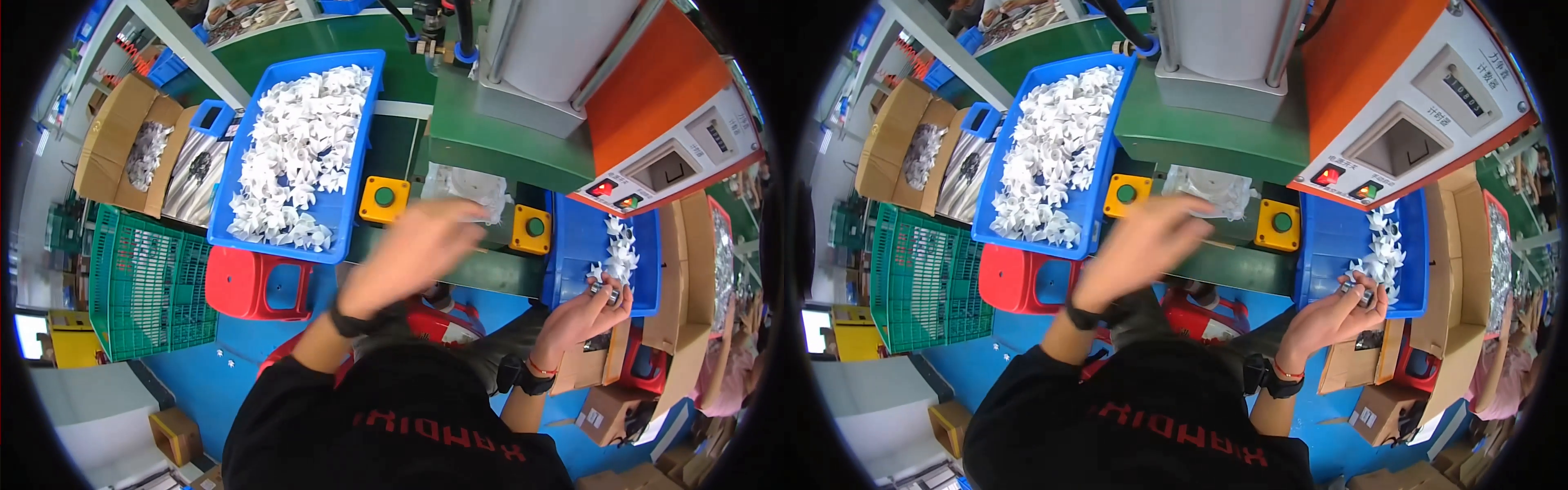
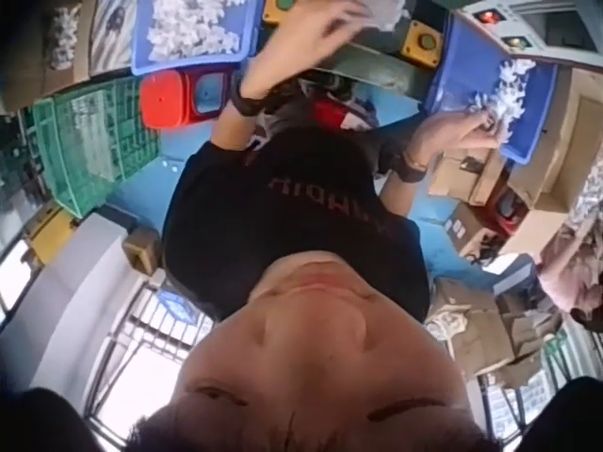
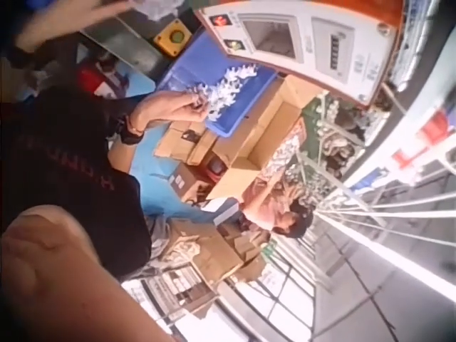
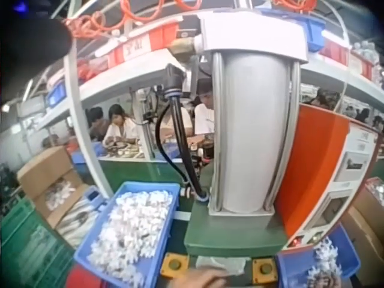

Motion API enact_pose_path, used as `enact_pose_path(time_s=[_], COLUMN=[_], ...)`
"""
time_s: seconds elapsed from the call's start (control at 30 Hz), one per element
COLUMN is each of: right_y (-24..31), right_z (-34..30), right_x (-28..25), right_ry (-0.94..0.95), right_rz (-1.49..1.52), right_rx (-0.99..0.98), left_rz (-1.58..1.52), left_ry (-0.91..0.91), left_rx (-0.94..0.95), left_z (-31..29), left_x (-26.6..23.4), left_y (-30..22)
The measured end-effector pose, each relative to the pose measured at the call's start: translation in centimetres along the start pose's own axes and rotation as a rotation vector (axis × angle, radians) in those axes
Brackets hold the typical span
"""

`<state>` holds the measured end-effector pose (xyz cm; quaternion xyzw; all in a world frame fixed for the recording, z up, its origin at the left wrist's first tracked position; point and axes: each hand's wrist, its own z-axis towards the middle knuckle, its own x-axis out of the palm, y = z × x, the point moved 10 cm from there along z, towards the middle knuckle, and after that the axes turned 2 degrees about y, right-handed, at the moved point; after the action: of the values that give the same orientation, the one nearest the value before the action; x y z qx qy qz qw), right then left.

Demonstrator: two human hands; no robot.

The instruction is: The person picks up a white plastic fan and a metal component, fits them together, and places the assembly into a machine. They press two buttons to press the parts together, remove the finished assembly, and place it into a blue tray.

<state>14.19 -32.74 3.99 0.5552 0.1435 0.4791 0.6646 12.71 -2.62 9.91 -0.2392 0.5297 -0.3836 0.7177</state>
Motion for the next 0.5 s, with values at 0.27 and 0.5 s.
enact_pose_path(time_s=[0.27,0.5], right_y=[0.0,0.1], right_z=[-0.4,-0.4], right_x=[2.6,2.9], right_ry=[0.175,0.224], right_rz=[-0.134,-0.138], right_rx=[-0.008,0.005], left_rz=[0.893,0.979], left_ry=[-0.098,-0.004], left_rx=[-0.465,-0.520], left_z=[-8.3,-7.2], left_x=[-14.5,-13.8], left_y=[16.6,18.2])
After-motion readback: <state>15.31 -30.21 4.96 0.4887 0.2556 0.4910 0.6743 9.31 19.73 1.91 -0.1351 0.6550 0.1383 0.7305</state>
